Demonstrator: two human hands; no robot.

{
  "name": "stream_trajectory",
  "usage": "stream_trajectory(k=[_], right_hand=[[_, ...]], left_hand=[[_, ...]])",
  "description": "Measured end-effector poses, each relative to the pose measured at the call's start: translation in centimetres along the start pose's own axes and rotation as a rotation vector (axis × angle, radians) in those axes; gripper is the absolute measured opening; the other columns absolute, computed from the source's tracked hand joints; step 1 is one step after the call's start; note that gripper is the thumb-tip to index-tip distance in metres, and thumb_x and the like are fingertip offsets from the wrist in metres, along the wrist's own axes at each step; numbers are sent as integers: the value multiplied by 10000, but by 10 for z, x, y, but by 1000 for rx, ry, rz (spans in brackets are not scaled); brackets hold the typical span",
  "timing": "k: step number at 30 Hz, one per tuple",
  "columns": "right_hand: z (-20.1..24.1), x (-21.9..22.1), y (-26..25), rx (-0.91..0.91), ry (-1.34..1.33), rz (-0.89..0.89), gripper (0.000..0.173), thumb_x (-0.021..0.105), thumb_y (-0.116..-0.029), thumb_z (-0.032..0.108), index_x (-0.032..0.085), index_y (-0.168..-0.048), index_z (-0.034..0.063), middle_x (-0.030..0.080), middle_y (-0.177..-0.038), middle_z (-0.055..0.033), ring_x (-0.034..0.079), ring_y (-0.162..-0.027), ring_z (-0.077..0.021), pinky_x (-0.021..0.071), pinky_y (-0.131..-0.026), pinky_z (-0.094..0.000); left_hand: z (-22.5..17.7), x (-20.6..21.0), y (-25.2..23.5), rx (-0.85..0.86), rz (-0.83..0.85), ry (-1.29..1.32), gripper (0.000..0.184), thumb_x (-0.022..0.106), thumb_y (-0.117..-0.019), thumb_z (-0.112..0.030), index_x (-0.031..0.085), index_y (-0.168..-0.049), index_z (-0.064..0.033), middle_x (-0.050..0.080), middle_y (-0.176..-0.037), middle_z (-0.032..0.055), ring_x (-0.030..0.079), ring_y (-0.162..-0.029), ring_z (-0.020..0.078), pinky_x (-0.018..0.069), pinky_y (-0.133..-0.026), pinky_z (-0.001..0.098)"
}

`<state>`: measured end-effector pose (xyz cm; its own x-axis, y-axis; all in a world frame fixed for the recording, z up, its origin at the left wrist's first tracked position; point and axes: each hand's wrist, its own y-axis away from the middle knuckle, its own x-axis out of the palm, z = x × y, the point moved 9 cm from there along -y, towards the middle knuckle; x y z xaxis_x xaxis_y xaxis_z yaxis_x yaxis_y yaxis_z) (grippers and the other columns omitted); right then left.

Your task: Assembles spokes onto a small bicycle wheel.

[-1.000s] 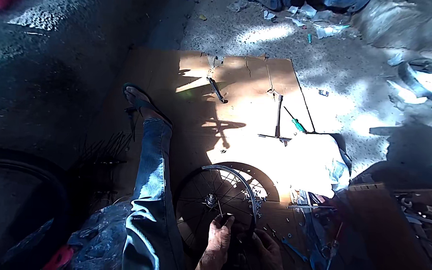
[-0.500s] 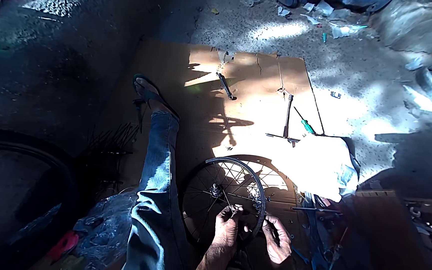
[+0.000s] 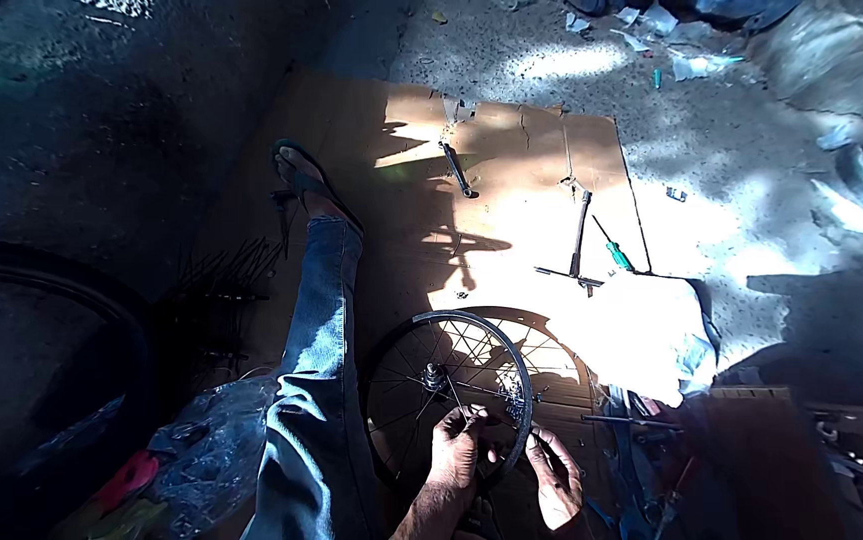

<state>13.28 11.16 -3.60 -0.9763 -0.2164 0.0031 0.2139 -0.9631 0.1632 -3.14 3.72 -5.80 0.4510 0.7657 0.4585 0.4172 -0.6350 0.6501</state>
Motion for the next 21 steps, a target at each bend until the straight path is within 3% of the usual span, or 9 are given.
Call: stream_trajectory(k=[5, 10, 14, 21], right_hand=[[-15, -4, 0, 104, -33, -62, 220, 569, -962, 56, 691, -1114, -45, 705, -1075, -128, 709, -947, -164, 625, -814, -307], [-16, -5, 2, 71, 41, -76, 213, 575, -957, 95, 710, -1078, -14, 696, -1042, -106, 678, -962, -137, 580, -860, -270], [-19, -5, 0, 63, 29, -68, 208, 572, -958, 104, 710, -1067, -6, 694, -1022, -96, 674, -938, -139, 581, -834, -279], [-17, -4, 11, 141, -101, -33, 196, 602, -955, 34, 696, -1102, -56, 706, -1050, -150, 721, -910, -204, 644, -784, -345]], left_hand=[[5, -3, -1, -9, -6, -22, 128, 587, -1025, -31, 646, -1065, 75, 728, -957, 219, 609, -529, 201, 542, -492, 329], [6, -3, 0, -10, -1, -34, 133, 577, -1030, -33, 644, -1068, 77, 731, -965, 224, 610, -519, 200, 546, -489, 325], [7, -4, -1, -10, -15, -37, 130, 575, -1029, -28, 644, -1064, 76, 731, -967, 224, 617, -524, 212, 547, -485, 332], [5, -4, -1, 1, -22, -35, 124, 583, -1025, -25, 644, -1043, 81, 738, -952, 225, 629, -524, 205, 531, -463, 311]])
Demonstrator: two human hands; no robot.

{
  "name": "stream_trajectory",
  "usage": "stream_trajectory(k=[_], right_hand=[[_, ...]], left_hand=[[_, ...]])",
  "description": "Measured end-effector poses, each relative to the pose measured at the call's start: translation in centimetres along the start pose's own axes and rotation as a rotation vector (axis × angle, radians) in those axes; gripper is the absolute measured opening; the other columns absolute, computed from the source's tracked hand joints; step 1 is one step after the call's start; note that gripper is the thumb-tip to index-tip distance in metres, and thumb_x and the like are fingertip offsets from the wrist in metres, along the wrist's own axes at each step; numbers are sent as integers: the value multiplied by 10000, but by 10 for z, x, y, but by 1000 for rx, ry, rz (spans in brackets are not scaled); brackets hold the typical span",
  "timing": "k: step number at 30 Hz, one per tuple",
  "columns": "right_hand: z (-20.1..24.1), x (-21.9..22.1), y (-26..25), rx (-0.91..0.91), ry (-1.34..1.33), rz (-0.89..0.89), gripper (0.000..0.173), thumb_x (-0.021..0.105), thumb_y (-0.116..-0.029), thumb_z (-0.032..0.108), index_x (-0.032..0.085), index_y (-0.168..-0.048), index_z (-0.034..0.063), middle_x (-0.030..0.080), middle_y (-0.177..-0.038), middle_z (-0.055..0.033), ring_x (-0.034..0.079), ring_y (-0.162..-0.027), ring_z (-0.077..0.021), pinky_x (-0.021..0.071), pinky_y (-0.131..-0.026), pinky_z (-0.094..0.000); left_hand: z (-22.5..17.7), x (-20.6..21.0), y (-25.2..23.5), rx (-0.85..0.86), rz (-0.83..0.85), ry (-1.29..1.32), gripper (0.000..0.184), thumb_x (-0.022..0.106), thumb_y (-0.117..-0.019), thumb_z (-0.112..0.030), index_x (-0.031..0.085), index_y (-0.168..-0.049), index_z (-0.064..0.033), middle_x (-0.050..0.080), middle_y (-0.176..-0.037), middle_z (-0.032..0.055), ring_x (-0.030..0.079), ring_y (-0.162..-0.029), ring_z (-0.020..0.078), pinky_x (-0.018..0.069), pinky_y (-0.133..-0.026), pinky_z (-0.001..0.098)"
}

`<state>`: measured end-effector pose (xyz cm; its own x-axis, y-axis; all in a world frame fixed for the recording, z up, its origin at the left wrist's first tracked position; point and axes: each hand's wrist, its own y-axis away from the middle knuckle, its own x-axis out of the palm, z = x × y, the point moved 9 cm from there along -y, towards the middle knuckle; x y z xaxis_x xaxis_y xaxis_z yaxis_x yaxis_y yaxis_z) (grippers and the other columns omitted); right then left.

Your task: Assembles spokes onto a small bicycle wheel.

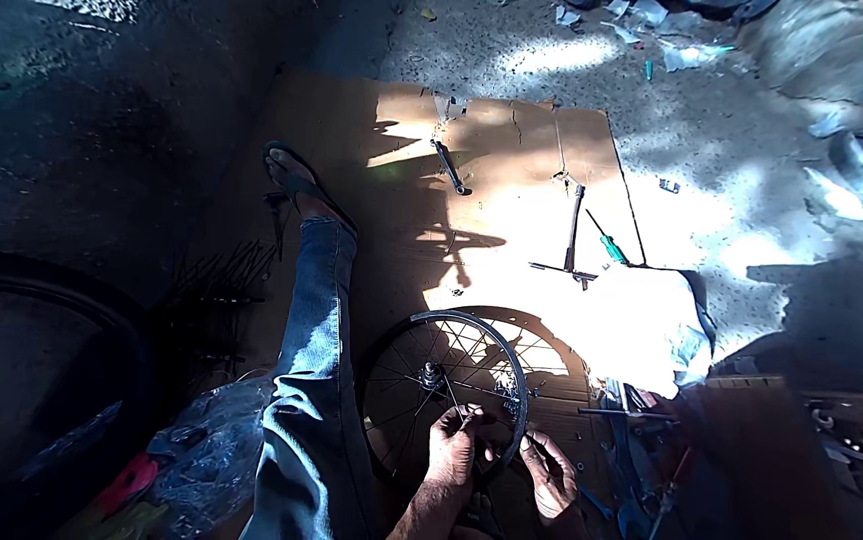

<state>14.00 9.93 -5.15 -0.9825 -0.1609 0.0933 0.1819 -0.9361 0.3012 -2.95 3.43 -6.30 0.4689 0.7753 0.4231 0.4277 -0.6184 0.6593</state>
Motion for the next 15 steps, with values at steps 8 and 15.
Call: stream_trajectory(k=[8, 15], right_hand=[[9, 2, -3, -286, 377, 20, 195, 563, -938, 83, 702, -1043, -6, 704, -1003, -73, 669, -948, -72, 557, -850, -202], [17, 9, 7, -355, 404, 96, 174, 595, -928, 54, 689, -1058, -13, 717, -1001, -57, 683, -832, -46, 581, -717, -179]], left_hand=[[3, -2, 1, -12, 7, -3, 113, 592, -1020, -24, 639, -1051, 74, 739, -940, 212, 626, -518, 202, 549, -481, 320], [4, -1, 0, -27, 3, 9, 112, 590, -1021, -19, 635, -1057, 77, 736, -946, 221, 630, -522, 211, 556, -487, 327]])
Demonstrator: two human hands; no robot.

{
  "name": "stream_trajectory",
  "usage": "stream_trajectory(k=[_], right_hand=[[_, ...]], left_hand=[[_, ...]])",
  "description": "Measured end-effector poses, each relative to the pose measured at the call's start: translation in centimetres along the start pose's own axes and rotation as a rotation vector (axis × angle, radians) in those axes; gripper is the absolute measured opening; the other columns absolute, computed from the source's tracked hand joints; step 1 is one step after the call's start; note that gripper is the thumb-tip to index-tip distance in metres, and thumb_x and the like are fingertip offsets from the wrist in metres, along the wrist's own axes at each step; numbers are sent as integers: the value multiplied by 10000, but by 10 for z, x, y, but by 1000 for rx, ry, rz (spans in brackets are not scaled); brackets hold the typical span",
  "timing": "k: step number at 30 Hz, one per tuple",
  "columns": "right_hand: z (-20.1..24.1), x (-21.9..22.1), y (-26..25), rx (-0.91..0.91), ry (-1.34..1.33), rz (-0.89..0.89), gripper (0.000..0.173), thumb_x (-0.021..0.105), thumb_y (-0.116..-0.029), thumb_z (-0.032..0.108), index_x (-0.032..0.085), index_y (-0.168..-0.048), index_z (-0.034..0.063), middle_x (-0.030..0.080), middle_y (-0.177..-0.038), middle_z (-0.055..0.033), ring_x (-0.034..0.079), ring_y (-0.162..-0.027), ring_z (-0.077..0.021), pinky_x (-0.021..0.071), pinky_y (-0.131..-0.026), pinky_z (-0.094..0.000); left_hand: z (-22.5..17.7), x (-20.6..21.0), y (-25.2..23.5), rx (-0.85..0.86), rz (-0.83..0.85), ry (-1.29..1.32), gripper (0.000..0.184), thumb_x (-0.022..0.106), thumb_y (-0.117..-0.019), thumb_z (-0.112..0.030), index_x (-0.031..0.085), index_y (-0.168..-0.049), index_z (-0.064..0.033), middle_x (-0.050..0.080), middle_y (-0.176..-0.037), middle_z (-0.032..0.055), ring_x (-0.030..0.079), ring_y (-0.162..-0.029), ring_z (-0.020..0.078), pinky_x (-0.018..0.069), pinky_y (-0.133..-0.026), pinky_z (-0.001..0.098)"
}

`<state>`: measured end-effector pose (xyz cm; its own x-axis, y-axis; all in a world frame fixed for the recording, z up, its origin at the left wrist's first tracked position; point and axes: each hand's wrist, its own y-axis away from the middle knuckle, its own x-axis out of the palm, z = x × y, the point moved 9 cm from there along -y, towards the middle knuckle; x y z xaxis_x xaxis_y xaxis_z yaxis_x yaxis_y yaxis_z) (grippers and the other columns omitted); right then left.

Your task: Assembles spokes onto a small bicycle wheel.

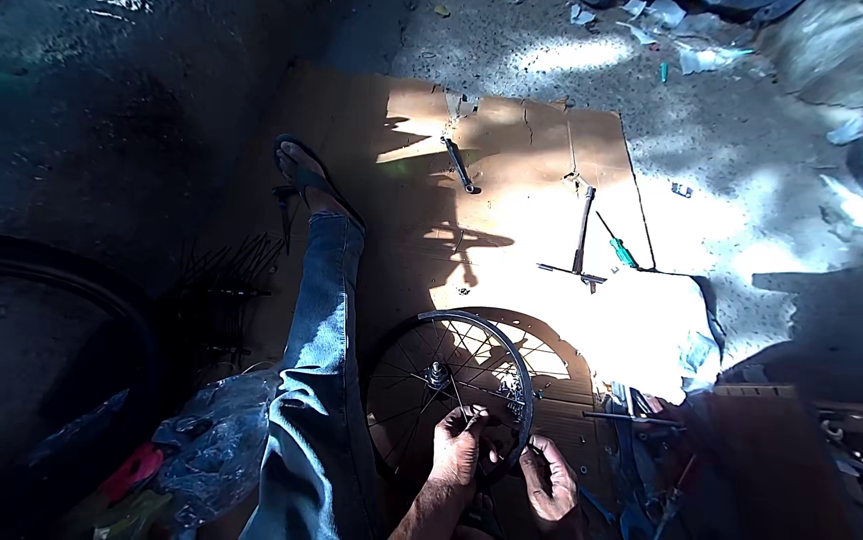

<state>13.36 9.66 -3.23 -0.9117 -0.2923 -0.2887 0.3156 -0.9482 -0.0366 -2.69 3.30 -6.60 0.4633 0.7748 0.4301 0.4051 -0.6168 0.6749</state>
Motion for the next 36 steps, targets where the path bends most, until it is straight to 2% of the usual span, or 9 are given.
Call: stream_trajectory(k=[3, 5, 8, 12, 16, 20, 22, 31, 36], right_hand=[[-3, 0, -1, -63, 44, 23, 185, 605, -916, 84, 701, -1050, 1, 719, -1044, -72, 688, -887, -60, 585, -754, -187], [-7, -2, -6, -91, 92, 24, 188, 620, -901, 127, 721, -1014, 16, 709, -1113, -101, 687, -999, -102, 588, -832, -220], [-4, -5, -14, -117, 214, 21, 161, 639, -880, 143, 720, -950, 24, 657, -1208, -154, 676, -1068, -120, 600, -825, -214], [5, -4, -16, -237, 412, 12, 158, 634, -860, 165, 730, -888, 41, 639, -1277, -200, 620, -1223, -218, 555, -957, -271], [1, -4, -18, -238, 380, 40, 167, 621, -878, 148, 732, -910, 27, 641, -1255, -193, 606, -1227, -217, 524, -998, -259], [-9, -5, -16, -121, 145, 27, 155, 629, -891, 83, 721, -978, -7, 647, -1231, -177, 651, -1139, -132, 581, -892, -210], [-10, -4, -15, -108, 115, 27, 162, 621, -897, 65, 723, -999, -9, 654, -1230, -169, 656, -1127, -127, 581, -887, -209], [-13, -6, -14, -35, -21, 12, 125, 670, -876, 52, 739, -955, -15, 689, -1175, -154, 705, -1013, -136, 616, -823, -224], [-13, -5, -13, -8, -35, 28, 136, 660, -885, 67, 736, -966, -12, 686, -1185, -155, 705, -1011, -139, 618, -812, -225]], left_hand=[[1, -1, 0, -1, 2, 2, 116, 588, -1023, -22, 633, -1051, 81, 733, -946, 224, 629, -531, 211, 553, -492, 325], [2, -1, 0, -3, 1, 3, 114, 583, -1023, -16, 633, -1056, 81, 737, -943, 225, 631, -525, 210, 552, -487, 322], [4, -1, 1, -11, -7, -1, 112, 583, -1025, -17, 629, -1060, 79, 734, -941, 219, 616, -508, 198, 549, -485, 315], [4, -3, 0, -12, -23, -2, 102, 586, -1021, -15, 626, -1046, 75, 732, -917, 212, 608, -496, 193, 550, -483, 318], [4, -3, 0, -17, -18, -7, 102, 588, -1022, -16, 624, -1053, 74, 730, -911, 213, 613, -504, 199, 554, -490, 324], [3, -3, -1, 3, -12, -22, 110, 589, -1023, -19, 626, -1054, 80, 729, -916, 219, 604, -491, 197, 547, -475, 320], [2, -4, -1, 3, -27, -33, 106, 601, -1019, -20, 628, -1050, 77, 732, -916, 218, 601, -477, 199, 542, -457, 320], [0, -5, 1, 1, -32, -51, 117, 599, -1022, -26, 635, -1035, 84, 737, -895, 216, 588, -460, 192, 544, -463, 318], [1, -6, 1, -1, -39, -50, 112, 608, -1016, -26, 641, -1032, 81, 735, -889, 214, 577, -460, 186, 538, -463, 318]])
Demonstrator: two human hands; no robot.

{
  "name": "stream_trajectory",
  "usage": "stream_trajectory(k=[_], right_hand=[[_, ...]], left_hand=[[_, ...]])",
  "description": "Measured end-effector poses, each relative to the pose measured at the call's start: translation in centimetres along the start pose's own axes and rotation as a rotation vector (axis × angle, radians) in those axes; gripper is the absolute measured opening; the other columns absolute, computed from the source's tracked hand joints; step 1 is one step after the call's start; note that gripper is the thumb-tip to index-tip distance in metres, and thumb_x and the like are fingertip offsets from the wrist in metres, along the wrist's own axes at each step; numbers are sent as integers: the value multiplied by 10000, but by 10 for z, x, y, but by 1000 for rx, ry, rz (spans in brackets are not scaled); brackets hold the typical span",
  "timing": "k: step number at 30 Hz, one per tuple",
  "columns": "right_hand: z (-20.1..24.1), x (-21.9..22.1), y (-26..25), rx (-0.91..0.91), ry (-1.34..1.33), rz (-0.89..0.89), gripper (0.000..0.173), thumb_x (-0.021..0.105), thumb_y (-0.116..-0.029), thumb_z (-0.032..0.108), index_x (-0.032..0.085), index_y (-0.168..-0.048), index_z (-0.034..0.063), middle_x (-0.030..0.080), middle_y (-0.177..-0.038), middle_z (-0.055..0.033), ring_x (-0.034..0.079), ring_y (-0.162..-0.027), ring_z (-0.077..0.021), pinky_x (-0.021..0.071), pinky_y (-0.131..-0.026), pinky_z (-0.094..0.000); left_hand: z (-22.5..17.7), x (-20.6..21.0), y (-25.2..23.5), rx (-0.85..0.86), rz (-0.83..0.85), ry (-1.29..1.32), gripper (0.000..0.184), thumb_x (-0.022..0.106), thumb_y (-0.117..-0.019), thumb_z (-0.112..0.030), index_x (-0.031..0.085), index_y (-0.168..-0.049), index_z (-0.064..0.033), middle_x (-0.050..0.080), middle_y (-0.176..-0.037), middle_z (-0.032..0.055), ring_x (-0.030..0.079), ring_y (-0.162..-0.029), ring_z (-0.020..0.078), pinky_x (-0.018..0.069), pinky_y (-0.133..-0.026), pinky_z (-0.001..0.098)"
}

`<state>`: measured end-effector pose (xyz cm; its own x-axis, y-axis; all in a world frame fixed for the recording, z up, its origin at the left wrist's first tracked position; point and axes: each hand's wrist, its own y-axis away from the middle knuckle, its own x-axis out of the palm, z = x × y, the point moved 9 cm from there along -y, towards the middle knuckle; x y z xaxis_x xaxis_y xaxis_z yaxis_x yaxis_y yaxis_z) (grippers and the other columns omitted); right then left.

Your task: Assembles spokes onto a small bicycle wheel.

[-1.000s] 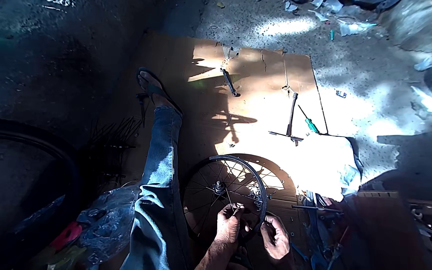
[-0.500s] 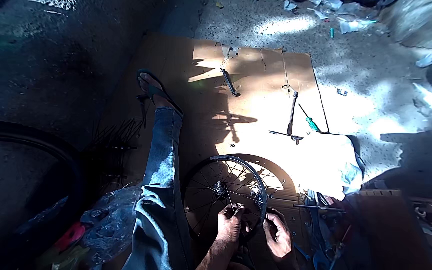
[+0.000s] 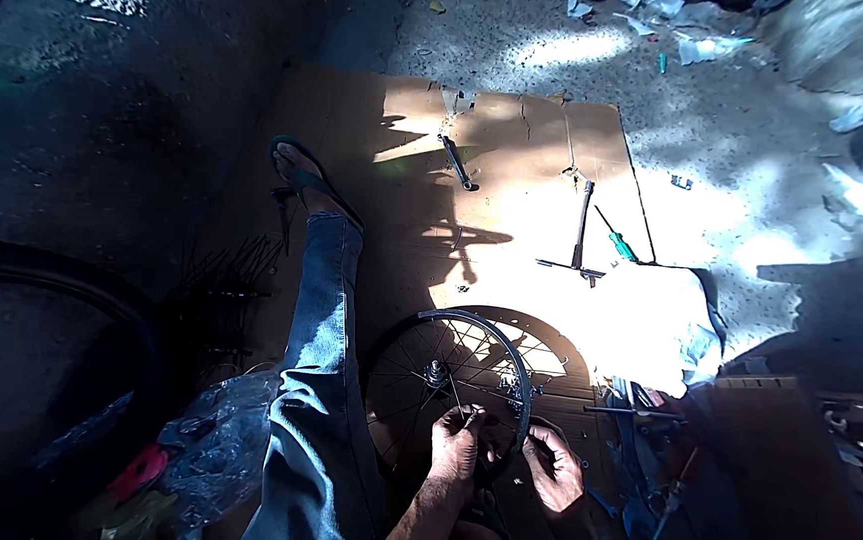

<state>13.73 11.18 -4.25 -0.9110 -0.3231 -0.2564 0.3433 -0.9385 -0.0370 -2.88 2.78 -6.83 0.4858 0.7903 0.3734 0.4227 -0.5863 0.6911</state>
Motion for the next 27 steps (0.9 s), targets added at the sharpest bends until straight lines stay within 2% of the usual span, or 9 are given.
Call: stream_trajectory(k=[8, 14, 17, 19, 22, 24, 25, 27], right_hand=[[1, 2, 1, 43, -13, -10, 148, 647, -901, 89, 732, -977, -6, 690, -1194, -149, 707, -997, -128, 613, -796, -222], [-5, -1, 1, 41, -28, -35, 139, 673, -883, 85, 752, -962, 2, 728, -1115, -124, 717, -962, -121, 611, -801, -225], [-5, -2, 4, 38, -21, -77, 147, 684, -879, 90, 769, -968, 9, 757, -1063, -94, 716, -983, -116, 589, -876, -247], [2, -2, 6, -6, -12, -85, 153, 684, -880, 80, 775, -968, -5, 760, -1092, -113, 721, -1028, -130, 589, -913, -262], [10, -1, 8, -40, -68, -46, 167, 691, -899, 73, 772, -1002, -32, 743, -1149, -148, 721, -1055, -150, 605, -884, -249], [4, -1, 6, 38, -154, -42, 154, 693, -883, 56, 775, -983, -29, 749, -1115, -138, 723, -1016, -148, 606, -867, -253], [2, -1, 5, 83, -180, -52, 152, 696, -872, 56, 779, -973, -22, 754, -1093, -129, 726, -990, -141, 606, -854, -249], [2, -2, 3, 76, -185, -63, 147, 700, -858, 43, 785, -962, -19, 755, -1093, -132, 727, -994, -147, 609, -852, -251]], left_hand=[[0, 0, 0, 4, -4, -4, 107, 605, -1016, -23, 638, -1019, 79, 735, -899, 220, 592, -473, 200, 544, -469, 326], [0, -1, 0, -11, -19, 3, 106, 620, -1010, -26, 645, -1012, 78, 734, -891, 217, 583, -466, 192, 528, -451, 315], [0, -1, 0, -20, -17, 5, 112, 620, -1008, -24, 655, -1019, 82, 737, -888, 216, 585, -471, 194, 530, -458, 319], [-3, -2, -1, -13, -14, -2, 118, 616, -1010, -26, 659, -1028, 83, 736, -888, 217, 581, -470, 187, 516, -450, 309], [-7, -2, 1, -27, -39, -5, 118, 624, -1005, -24, 655, -1026, 87, 736, -868, 219, 593, -481, 197, 518, -458, 309], [-10, -2, 3, -55, -59, -57, 120, 647, -989, -17, 651, -1049, 87, 737, -880, 213, 659, -550, 231, 575, -514, 334], [-12, -2, 4, -60, -54, -120, 131, 664, -965, 4, 655, -1066, 87, 740, -904, 208, 705, -629, 256, 613, -578, 360], [-22, -5, 7, -33, -54, -422, 225, 709, -922, -17, 646, -1126, 51, 737, -962, 179, 743, -767, 260, 645, -698, 388]])
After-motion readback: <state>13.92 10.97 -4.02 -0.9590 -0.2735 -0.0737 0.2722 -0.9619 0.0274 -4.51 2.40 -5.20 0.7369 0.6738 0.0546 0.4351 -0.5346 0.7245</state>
